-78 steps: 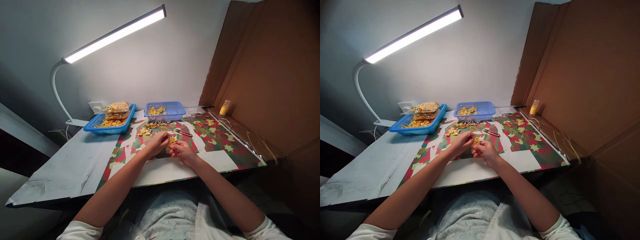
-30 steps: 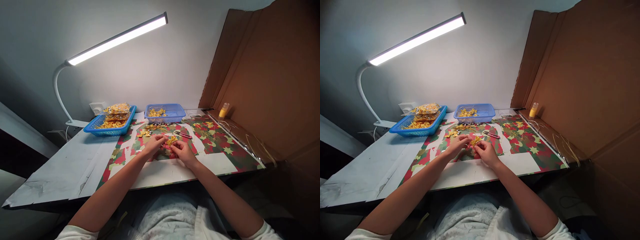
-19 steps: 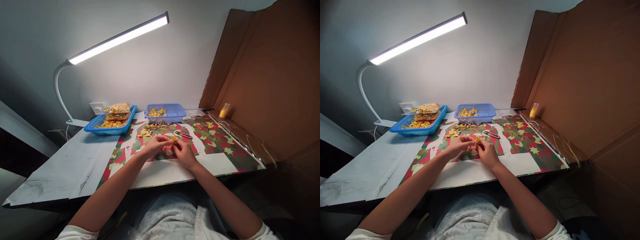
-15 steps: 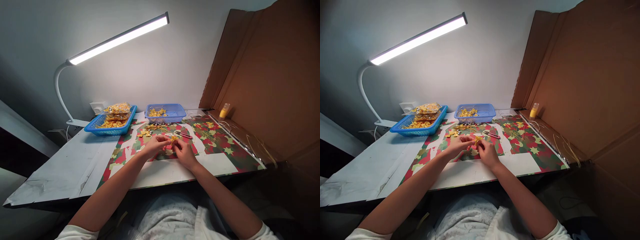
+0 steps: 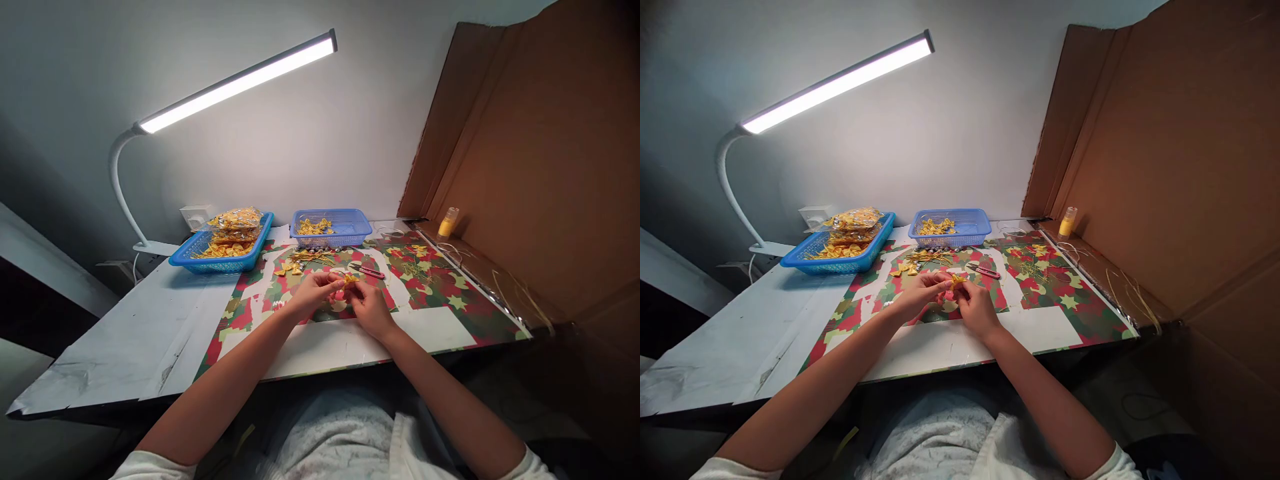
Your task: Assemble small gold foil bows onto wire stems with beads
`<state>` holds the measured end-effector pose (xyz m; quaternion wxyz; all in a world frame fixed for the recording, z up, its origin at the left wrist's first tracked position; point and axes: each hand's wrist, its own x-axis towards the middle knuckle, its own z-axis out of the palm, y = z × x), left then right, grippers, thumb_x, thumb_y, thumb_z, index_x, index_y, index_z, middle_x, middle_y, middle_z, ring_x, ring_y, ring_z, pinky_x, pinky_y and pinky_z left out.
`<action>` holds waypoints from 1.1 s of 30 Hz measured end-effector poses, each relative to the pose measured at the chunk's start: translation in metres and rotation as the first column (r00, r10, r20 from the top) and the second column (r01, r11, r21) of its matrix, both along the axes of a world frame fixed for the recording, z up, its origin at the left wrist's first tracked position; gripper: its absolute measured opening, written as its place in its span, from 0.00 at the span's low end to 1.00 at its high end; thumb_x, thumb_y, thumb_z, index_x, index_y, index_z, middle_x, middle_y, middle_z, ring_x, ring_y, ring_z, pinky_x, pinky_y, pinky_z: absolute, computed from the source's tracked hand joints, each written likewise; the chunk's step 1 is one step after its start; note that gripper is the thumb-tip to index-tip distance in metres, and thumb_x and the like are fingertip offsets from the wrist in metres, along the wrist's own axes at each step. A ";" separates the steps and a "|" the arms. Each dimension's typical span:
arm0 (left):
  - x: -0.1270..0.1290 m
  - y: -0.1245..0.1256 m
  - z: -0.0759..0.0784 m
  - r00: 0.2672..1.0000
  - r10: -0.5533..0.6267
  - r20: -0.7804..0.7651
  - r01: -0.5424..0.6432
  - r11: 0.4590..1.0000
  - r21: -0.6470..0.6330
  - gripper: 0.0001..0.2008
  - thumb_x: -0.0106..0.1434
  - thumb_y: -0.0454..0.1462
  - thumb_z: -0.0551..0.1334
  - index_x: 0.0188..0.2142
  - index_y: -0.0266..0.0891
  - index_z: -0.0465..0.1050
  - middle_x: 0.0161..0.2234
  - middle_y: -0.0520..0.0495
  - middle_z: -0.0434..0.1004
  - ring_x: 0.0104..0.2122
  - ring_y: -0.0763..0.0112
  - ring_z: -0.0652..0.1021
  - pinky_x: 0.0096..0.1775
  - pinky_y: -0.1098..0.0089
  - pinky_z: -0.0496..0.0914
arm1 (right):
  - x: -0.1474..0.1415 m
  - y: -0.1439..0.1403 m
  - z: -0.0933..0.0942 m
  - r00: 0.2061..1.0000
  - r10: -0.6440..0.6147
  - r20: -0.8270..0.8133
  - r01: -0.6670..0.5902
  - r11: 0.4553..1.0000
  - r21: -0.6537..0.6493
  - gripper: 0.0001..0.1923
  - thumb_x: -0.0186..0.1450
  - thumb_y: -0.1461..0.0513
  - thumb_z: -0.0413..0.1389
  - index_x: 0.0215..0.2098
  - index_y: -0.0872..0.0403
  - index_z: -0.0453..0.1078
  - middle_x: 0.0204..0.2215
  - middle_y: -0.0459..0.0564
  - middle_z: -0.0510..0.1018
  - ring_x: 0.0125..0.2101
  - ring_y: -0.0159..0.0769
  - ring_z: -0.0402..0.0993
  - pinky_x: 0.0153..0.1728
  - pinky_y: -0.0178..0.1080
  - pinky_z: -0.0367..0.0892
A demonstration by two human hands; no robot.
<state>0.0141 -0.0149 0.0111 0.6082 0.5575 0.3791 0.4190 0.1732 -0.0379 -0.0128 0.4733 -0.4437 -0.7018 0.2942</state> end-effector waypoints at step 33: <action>-0.003 -0.002 -0.001 0.917 0.304 -0.260 -0.111 0.817 0.566 0.12 0.58 0.45 0.63 0.28 0.38 0.71 0.29 0.47 0.73 0.28 0.73 0.70 0.26 0.76 0.64 | -0.004 -0.002 0.003 0.990 0.012 -0.141 -0.029 0.992 -0.125 0.06 0.58 0.59 0.52 0.26 0.53 0.65 0.18 0.44 0.68 0.20 0.32 0.64 0.22 0.35 0.59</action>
